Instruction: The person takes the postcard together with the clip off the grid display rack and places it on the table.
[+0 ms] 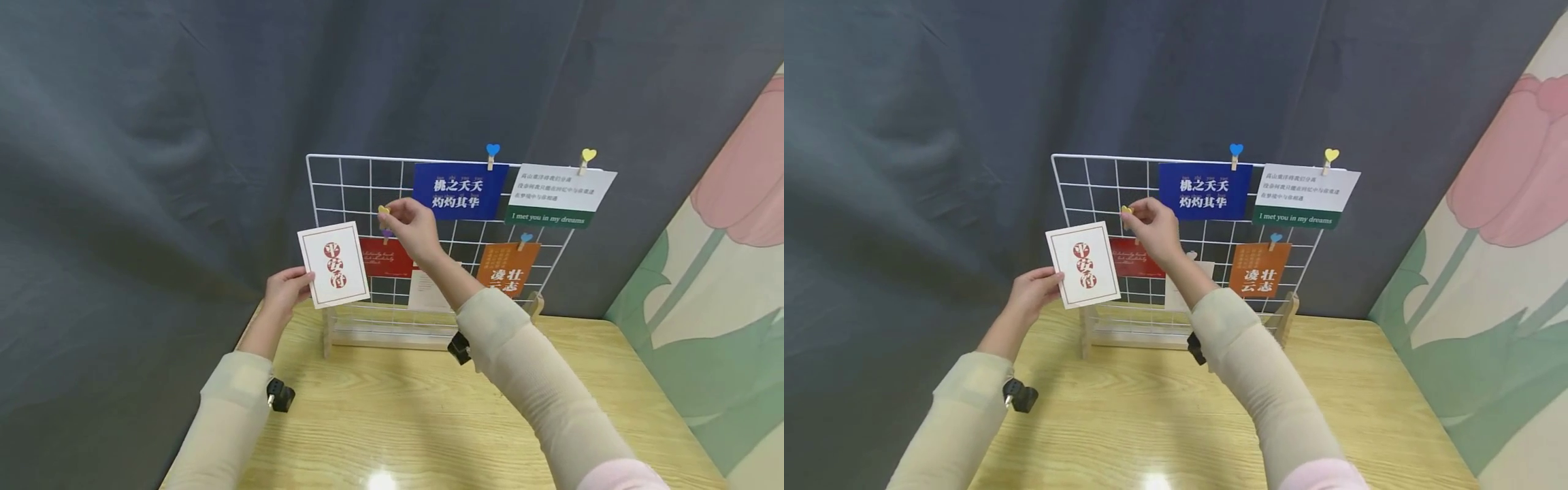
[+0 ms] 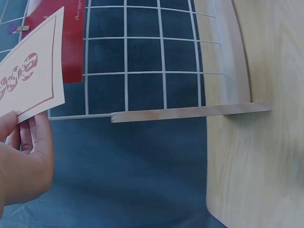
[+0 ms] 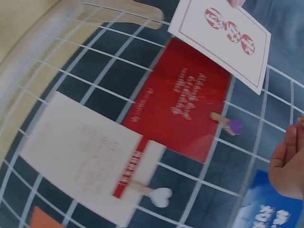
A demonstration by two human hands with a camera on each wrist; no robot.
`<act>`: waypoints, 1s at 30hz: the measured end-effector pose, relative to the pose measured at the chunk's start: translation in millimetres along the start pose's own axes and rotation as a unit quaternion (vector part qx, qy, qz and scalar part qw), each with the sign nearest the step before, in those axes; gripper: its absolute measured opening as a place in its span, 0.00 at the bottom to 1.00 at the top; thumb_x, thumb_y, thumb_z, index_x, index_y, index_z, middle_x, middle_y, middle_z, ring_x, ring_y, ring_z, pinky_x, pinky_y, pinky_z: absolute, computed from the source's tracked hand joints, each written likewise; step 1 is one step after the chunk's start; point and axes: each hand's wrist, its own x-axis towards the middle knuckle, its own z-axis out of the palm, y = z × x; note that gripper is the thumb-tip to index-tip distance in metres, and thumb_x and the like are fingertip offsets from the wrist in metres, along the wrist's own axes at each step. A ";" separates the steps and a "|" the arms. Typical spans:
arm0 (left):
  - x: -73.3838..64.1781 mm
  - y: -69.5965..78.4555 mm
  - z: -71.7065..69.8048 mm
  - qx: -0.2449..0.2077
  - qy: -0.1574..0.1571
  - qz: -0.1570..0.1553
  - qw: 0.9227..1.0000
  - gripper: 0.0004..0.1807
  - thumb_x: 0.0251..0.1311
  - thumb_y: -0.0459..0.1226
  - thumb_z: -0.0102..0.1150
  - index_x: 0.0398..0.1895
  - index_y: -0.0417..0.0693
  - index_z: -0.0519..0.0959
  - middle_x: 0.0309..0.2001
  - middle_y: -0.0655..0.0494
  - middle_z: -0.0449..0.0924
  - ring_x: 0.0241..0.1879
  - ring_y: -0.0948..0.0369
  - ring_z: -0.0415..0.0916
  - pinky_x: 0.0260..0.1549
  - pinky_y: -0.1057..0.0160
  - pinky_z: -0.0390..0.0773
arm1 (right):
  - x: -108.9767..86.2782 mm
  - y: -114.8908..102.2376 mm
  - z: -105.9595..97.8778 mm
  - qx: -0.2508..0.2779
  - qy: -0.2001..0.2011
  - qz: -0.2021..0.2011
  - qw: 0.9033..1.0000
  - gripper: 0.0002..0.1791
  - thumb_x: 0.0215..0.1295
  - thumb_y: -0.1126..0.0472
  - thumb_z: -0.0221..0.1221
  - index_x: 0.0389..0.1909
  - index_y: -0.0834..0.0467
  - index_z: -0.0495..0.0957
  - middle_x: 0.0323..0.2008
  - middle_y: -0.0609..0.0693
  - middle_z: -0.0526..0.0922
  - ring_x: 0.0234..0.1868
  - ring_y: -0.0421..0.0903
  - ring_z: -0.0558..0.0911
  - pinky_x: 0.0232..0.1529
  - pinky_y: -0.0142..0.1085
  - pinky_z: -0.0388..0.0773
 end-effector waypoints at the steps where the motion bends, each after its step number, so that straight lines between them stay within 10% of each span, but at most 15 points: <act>1: -0.1 -1.9 -0.3 -0.001 0.001 -0.003 1.000 0.16 0.53 0.28 0.53 0.46 0.29 0.70 0.24 0.58 0.74 0.23 0.66 0.74 0.28 0.70 0.75 | -2.8 3.7 -1.3 0.007 0.000 0.004 1.000 0.09 0.54 0.67 0.57 0.35 0.67 0.72 0.28 0.60 0.78 0.29 0.52 0.77 0.36 0.41 0.74; 30: -13.0 -63.1 -20.8 0.006 -0.004 -0.058 0.998 0.18 0.54 0.28 0.52 0.47 0.27 0.67 0.27 0.56 0.73 0.25 0.66 0.74 0.31 0.69 0.75 | -84.7 82.6 -21.3 -0.001 0.014 0.091 0.996 0.07 0.53 0.67 0.58 0.31 0.68 0.76 0.23 0.54 0.78 0.25 0.47 0.77 0.31 0.37 0.74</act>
